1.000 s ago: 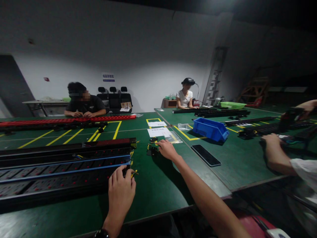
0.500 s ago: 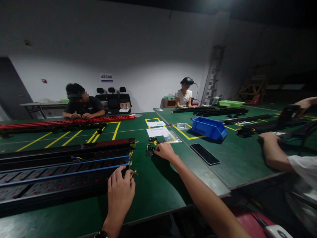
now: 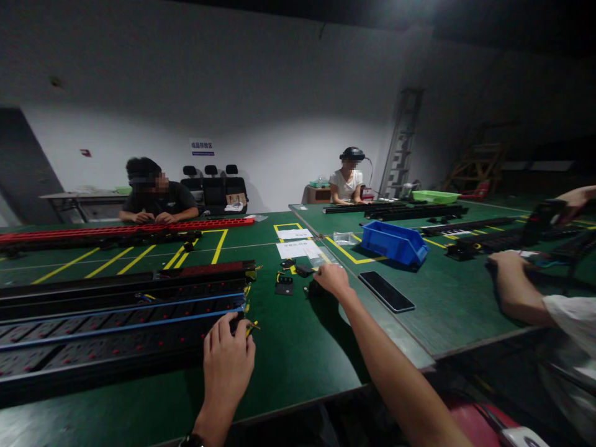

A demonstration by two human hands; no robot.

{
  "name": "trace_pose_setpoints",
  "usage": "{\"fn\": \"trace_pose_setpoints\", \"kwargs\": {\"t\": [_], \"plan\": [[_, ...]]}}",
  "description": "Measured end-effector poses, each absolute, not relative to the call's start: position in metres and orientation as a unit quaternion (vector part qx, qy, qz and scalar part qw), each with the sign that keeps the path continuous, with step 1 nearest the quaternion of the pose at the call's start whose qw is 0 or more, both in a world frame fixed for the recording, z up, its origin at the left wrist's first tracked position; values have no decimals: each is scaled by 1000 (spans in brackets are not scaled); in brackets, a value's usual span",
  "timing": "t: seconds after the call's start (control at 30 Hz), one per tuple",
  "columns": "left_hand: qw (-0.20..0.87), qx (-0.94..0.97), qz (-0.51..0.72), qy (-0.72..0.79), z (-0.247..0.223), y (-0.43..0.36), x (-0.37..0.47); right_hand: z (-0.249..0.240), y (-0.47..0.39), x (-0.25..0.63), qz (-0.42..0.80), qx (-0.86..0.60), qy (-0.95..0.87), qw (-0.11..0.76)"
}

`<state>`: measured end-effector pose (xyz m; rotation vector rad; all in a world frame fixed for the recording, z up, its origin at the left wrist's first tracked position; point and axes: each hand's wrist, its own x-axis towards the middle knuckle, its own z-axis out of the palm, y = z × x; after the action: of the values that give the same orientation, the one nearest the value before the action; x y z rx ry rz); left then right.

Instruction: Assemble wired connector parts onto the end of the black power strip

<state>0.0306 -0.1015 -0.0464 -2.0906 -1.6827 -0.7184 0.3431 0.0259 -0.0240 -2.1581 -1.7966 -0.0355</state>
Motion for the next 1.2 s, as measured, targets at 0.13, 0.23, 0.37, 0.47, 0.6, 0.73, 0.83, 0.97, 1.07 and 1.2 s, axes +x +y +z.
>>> {"fn": "trace_pose_setpoints", "kwargs": {"t": [0.13,0.23,0.37,0.47,0.6,0.73,0.83,0.97,1.07,1.2], "plan": [[182,-742,-252,-594,-45,-102,31,-25,26,313,-35,-624,-751,212],[180,-741,-250,-596,-45,-102,31,-28,26,289,-16,-537,-821,196],[178,-741,-251,-597,-46,-102,31,-27,26,281,-2,-545,-825,147],[175,-742,-254,-595,-46,-103,31,-24,23,289,-18,-587,-796,147],[167,-742,-257,-597,-45,-104,31,-23,22,300,27,-574,-800,171],[160,-742,-263,-596,-44,-104,31,-29,24,306,40,-507,-833,219],[158,-740,-270,-595,-44,-104,32,-32,24,309,29,-471,-853,222],[159,-739,-274,-595,-46,-104,32,-29,19,306,17,-479,-856,194],[159,-740,-277,-593,-47,-104,32,-26,17,300,-15,-482,-853,200],[156,-740,-278,-593,-47,-104,32,-29,18,297,-30,-512,-836,198]]}}
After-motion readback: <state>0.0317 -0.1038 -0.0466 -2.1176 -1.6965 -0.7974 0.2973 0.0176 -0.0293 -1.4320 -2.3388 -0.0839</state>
